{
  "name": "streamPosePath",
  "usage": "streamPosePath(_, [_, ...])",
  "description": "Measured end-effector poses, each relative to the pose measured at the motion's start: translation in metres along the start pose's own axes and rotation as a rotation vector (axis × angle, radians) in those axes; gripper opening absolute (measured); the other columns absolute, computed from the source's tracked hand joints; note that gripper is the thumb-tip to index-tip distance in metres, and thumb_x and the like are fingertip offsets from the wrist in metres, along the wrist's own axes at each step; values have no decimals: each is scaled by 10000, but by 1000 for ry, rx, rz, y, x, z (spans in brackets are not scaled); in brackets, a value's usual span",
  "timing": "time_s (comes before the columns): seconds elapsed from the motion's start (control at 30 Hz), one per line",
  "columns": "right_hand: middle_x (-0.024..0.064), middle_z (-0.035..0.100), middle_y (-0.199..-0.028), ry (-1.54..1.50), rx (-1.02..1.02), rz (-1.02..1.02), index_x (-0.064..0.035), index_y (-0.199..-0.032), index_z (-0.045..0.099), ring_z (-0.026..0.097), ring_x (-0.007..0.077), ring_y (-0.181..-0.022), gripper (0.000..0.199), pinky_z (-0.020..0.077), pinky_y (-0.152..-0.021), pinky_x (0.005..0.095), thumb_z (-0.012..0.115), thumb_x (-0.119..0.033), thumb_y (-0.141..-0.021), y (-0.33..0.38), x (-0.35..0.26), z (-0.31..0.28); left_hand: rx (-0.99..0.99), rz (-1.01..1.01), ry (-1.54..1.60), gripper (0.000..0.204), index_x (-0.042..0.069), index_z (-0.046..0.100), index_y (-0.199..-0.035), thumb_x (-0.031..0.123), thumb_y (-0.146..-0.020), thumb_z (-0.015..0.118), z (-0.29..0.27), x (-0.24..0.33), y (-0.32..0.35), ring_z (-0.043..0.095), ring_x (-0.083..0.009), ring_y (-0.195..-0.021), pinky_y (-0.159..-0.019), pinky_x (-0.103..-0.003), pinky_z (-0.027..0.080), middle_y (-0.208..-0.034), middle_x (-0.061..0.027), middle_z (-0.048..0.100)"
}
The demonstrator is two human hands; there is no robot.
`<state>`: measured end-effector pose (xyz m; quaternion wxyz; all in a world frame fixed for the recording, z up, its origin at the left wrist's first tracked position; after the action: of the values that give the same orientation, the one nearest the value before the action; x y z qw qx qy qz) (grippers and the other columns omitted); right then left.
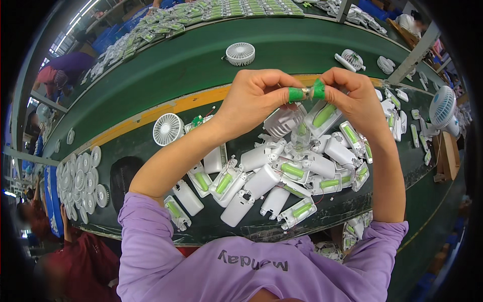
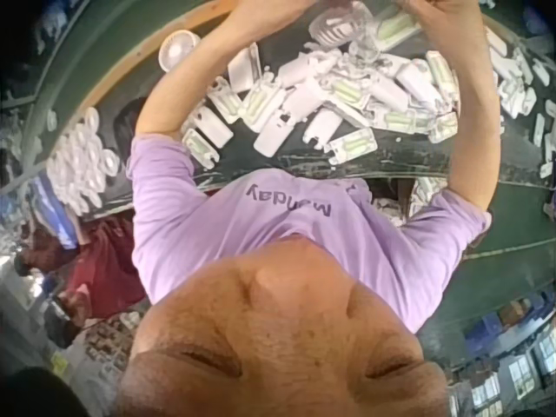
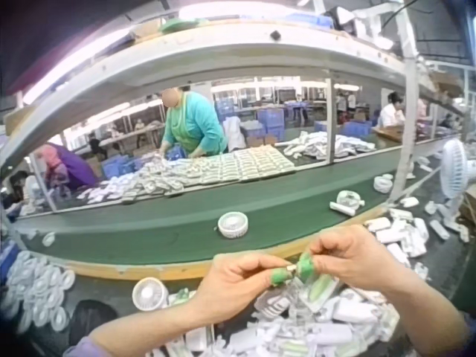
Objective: The person retrieves electronic components from boxes beside the workbench, then assembles portable mini fans by connecting the fan heads, circuit boards, and battery housings by hand and placing assembled parts along the conveyor belt.
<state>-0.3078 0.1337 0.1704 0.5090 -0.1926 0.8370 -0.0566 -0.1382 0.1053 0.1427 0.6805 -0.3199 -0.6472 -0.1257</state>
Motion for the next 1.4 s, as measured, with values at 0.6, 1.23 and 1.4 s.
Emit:
streamPosePath(0.6, [41,554,-707,68,121,-46,23,-809,565,515,96,-657,87,405,-584,229,602,-23,-745,-5,14,0,-42,69,-107,119,-42,623,-898,3,-806,562,-5,-8,-12,608,-124,-751,-684,-240,517,-806,-77,626])
streamPosePath(1.23, [-11,556,-666,-179,234,72,-43,-761,608,477,58,-619,139,360,-577,203,569,-168,-809,-77,67,-51,342,14,-513,243,-2,556,-1052,66,-825,504,-102,-92,-70,538,-94,-826,-782,-243,425,-957,-46,613])
streamPosePath(1.4, [0,567,-770,42,431,88,-13,-905,591,475,53,-704,189,374,-656,185,555,-187,-842,-96,107,-88,351,84,-868,466,88,519,-1150,258,-722,587,-124,-135,-100,513,-291,-985,-815,-375,425,-1142,-175,505])
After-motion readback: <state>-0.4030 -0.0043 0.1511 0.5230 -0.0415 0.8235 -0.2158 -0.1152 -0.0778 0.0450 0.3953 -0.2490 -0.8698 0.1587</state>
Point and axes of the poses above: each hand's wrist, its own y-axis away from the middle knuckle, its own z-axis out of the palm, x = y × z, the point moved 4 cm from there along -y, towards the middle knuckle
